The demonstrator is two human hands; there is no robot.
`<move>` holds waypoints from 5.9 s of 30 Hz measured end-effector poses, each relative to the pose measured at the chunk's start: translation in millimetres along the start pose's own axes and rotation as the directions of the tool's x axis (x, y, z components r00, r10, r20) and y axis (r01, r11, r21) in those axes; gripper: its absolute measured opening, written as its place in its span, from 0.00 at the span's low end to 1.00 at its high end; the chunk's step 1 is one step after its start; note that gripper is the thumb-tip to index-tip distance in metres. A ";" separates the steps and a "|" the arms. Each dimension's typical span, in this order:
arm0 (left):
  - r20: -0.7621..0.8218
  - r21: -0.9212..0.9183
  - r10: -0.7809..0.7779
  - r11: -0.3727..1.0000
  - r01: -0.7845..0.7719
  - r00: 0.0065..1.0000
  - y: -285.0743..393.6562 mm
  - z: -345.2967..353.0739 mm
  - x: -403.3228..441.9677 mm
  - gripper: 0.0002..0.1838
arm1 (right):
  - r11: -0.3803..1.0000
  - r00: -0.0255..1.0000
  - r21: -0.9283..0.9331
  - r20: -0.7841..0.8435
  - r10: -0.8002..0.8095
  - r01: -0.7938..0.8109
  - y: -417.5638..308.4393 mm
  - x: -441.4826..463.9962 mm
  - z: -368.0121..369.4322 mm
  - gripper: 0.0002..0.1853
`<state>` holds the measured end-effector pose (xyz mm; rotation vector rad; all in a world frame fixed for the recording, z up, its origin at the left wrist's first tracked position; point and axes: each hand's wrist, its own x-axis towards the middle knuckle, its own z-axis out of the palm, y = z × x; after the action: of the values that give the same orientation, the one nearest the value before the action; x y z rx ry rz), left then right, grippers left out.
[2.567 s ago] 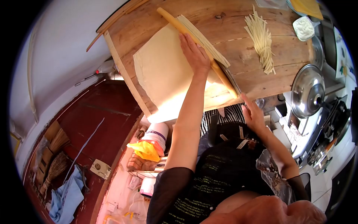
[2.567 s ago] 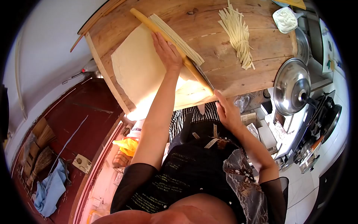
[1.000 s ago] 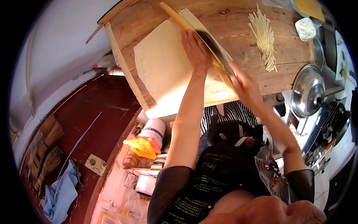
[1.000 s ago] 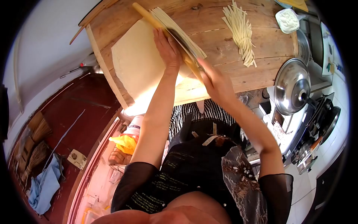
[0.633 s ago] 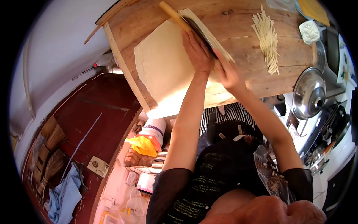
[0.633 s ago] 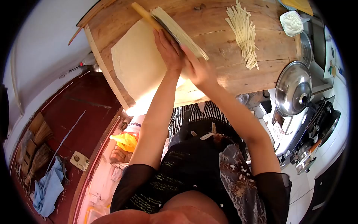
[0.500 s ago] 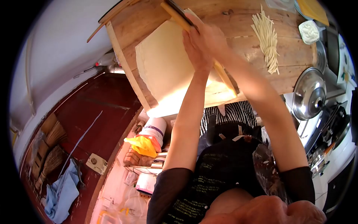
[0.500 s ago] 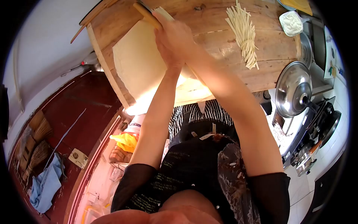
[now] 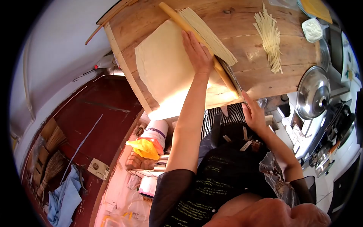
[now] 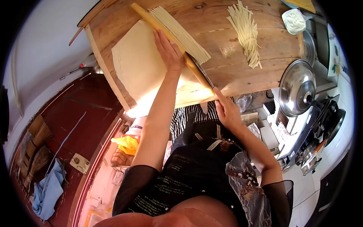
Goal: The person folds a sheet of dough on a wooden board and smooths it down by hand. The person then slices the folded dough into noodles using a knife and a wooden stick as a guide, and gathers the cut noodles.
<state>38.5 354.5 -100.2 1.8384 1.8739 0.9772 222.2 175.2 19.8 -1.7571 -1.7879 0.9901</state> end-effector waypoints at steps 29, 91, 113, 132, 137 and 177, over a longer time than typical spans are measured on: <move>-0.078 0.339 -0.112 0.932 0.133 0.991 26.3 -33.7 -56.7 0.31 | 0.850 0.872 -0.453 -0.489 0.015 -0.268 138.9 16.8 -98.2 0.33; 0.217 -0.186 -0.400 0.878 0.440 0.890 108.5 58.5 -15.2 0.21 | 0.963 0.936 0.036 -0.228 0.269 -0.268 103.7 34.0 -82.2 0.17; -0.132 -0.026 -0.651 0.757 0.653 0.748 21.7 -55.6 22.3 0.28 | 0.859 0.706 0.083 -0.533 0.467 -0.506 108.1 5.2 -115.8 0.16; 0.054 0.082 -0.447 0.893 0.442 0.893 20.3 -37.2 43.6 0.41 | 0.919 0.924 0.196 -0.108 0.366 -0.342 5.7 58.7 -22.1 0.14; 0.040 0.024 -0.360 0.933 0.360 0.932 11.7 -35.2 42.0 0.40 | 0.909 0.912 0.159 -0.081 0.401 -0.386 10.0 57.6 -19.4 0.16; 0.031 0.151 -0.054 0.987 0.048 0.998 -3.0 -15.0 36.7 0.35 | 0.996 0.986 0.051 -0.148 0.076 -0.069 -13.6 46.2 -4.5 0.29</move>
<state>22.4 386.8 -83.5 1.8673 2.0114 0.8012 212.2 222.2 25.0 -1.8290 -1.6062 0.8942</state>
